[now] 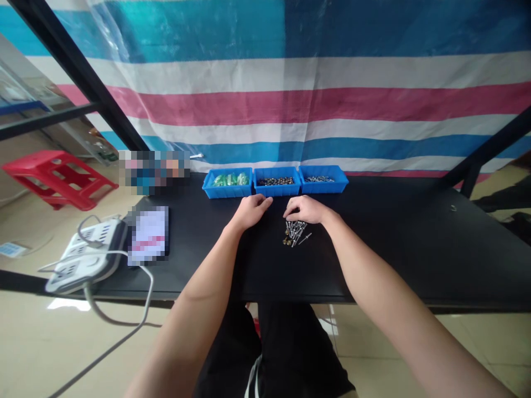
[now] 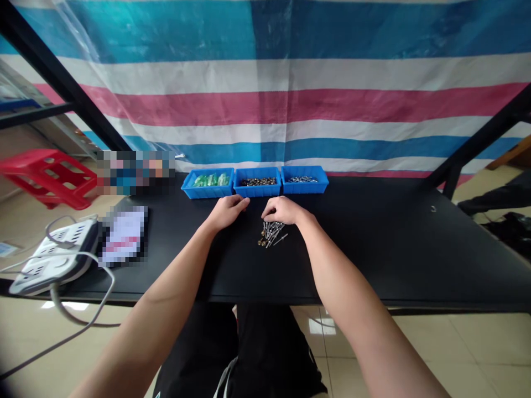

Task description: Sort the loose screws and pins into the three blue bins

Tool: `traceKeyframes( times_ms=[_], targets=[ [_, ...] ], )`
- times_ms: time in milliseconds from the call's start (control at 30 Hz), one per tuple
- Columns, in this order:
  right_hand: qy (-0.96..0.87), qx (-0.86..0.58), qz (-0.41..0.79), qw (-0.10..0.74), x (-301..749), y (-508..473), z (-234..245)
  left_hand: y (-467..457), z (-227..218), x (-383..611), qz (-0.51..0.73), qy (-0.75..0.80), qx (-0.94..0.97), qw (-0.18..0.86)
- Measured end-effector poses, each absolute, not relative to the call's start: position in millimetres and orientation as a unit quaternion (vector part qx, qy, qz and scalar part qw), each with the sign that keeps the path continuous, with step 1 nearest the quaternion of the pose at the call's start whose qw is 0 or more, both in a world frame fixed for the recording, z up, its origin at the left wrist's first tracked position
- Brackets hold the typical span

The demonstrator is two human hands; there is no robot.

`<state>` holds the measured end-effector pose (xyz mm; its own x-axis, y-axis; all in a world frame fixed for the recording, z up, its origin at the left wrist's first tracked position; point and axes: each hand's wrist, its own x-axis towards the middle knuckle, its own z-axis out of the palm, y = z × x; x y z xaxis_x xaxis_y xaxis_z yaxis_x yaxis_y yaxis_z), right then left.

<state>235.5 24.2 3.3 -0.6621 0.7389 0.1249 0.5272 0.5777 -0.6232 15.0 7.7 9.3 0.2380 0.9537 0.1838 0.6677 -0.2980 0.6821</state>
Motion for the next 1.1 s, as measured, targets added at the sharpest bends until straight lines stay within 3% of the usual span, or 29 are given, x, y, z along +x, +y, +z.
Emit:
traceKeyframes(
  times_ms=[1100],
  targets=[
    [-0.849, -0.413, 0.259, 0.205, 225.7, 21.0, 2.8, 8.4, 5.4, 12.6, 0.294, 0.545, 0.742, 0.256]
  ],
)
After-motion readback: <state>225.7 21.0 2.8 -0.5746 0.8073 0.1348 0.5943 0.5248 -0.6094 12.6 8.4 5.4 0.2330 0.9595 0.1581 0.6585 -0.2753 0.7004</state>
